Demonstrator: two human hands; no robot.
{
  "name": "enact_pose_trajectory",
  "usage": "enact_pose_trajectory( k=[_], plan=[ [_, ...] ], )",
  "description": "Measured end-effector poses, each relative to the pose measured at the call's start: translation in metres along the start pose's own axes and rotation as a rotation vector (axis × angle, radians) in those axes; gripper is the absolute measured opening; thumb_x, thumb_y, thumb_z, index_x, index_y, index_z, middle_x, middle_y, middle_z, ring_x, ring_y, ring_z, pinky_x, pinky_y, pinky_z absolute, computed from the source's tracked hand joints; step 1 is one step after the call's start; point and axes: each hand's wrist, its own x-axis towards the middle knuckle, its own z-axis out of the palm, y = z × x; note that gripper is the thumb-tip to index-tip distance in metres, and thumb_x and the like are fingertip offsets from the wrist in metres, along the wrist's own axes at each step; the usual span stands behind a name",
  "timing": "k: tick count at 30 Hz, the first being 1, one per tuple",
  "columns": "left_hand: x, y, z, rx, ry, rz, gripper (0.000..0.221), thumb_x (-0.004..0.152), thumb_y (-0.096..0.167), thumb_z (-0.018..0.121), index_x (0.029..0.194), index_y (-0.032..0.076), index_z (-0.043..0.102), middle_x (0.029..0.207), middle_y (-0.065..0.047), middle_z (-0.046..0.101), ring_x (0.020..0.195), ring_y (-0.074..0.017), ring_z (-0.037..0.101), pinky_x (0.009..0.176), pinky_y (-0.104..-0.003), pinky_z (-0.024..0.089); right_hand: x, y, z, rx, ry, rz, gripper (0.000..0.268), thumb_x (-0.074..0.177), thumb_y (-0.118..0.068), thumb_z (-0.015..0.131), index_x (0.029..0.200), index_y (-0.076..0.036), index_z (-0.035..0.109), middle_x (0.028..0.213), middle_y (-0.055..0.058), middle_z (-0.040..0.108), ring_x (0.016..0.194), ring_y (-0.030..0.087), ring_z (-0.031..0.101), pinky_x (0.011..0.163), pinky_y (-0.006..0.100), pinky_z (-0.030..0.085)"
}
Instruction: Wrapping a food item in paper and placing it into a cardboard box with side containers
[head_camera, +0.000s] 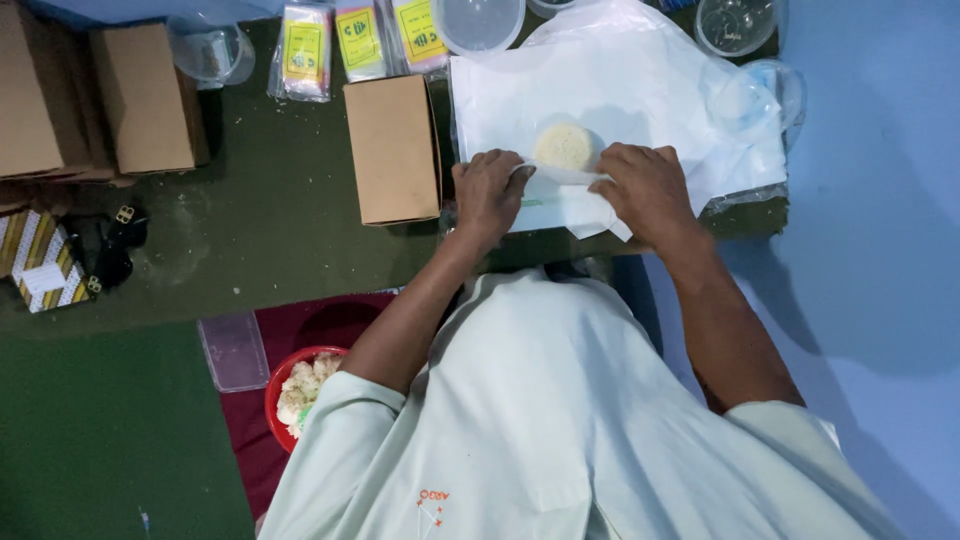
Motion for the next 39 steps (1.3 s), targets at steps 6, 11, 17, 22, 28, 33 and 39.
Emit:
enact_pose_trajectory(
  k=[6,11,17,22,28,33,39],
  plan=[
    [0.011,0.005,-0.008,-0.076,-0.015,-0.002,0.016,0.099,0.031,0.069,0.092,0.018,0.067,0.076,-0.006,0.061,0.079,-0.0376,0.063,0.068,-0.049,0.047,0.011,0.012,-0.003,0.299,0.054,0.120,0.014,0.108,-0.022,0.071,0.119,-0.015,0.074,0.121,0.010,0.074,0.114,0.037,0.069,0.090,0.051,0.047],
    [0.017,-0.002,-0.003,0.022,-0.051,-0.051,0.020,0.096,0.037,0.070,0.092,0.018,0.068,0.076,-0.004,0.062,0.079,-0.0341,0.066,0.067,-0.048,0.050,0.021,0.011,-0.008,0.396,0.097,0.175,0.014,0.104,-0.017,0.076,0.115,-0.008,0.077,0.106,0.019,0.076,0.102,0.047,0.070,0.086,0.055,0.053],
    [0.019,0.004,0.002,0.096,-0.022,-0.127,0.024,0.095,0.041,0.069,0.089,0.017,0.068,0.076,-0.003,0.063,0.079,-0.0314,0.067,0.067,-0.046,0.053,0.027,0.026,-0.011,0.477,-0.003,0.333,0.019,0.101,-0.028,0.076,0.112,-0.012,0.079,0.097,0.017,0.076,0.100,0.046,0.070,0.082,0.055,0.054],
    [0.022,0.013,-0.004,0.066,0.047,-0.198,0.027,0.096,0.041,0.072,0.088,0.015,0.069,0.076,-0.006,0.065,0.077,-0.0300,0.068,0.066,-0.042,0.055,0.037,0.019,-0.033,0.545,-0.115,0.479,0.022,0.098,-0.037,0.075,0.106,-0.017,0.081,0.092,0.011,0.076,0.097,0.039,0.072,0.081,0.048,0.054],
    [0.031,-0.003,-0.004,-0.019,0.055,-0.364,0.036,0.091,0.048,0.075,0.096,0.012,0.072,0.079,-0.012,0.070,0.080,-0.0380,0.071,0.067,-0.049,0.055,0.042,0.019,-0.045,0.657,-0.168,0.538,0.021,0.097,-0.039,0.078,0.099,-0.019,0.082,0.088,0.008,0.076,0.091,0.027,0.072,0.075,0.041,0.050],
    [0.035,-0.003,-0.006,-0.102,0.050,-0.472,0.034,0.093,0.048,0.071,0.086,0.015,0.071,0.072,-0.014,0.069,0.077,-0.0449,0.070,0.066,-0.052,0.050,0.047,0.012,-0.065,0.722,-0.255,0.609,0.020,0.096,-0.038,0.076,0.092,-0.018,0.079,0.077,0.001,0.069,0.077,0.014,0.060,0.068,0.032,0.045],
    [0.026,0.032,-0.012,0.233,0.305,-0.158,0.022,0.094,0.031,0.075,0.106,0.020,0.061,0.092,0.000,0.066,0.086,-0.0254,0.070,0.069,-0.041,0.047,0.053,0.015,-0.075,0.772,-0.301,0.616,0.025,0.097,-0.040,0.075,0.094,-0.016,0.078,0.073,-0.001,0.063,0.072,0.012,0.057,0.064,0.028,0.041]
  ],
)
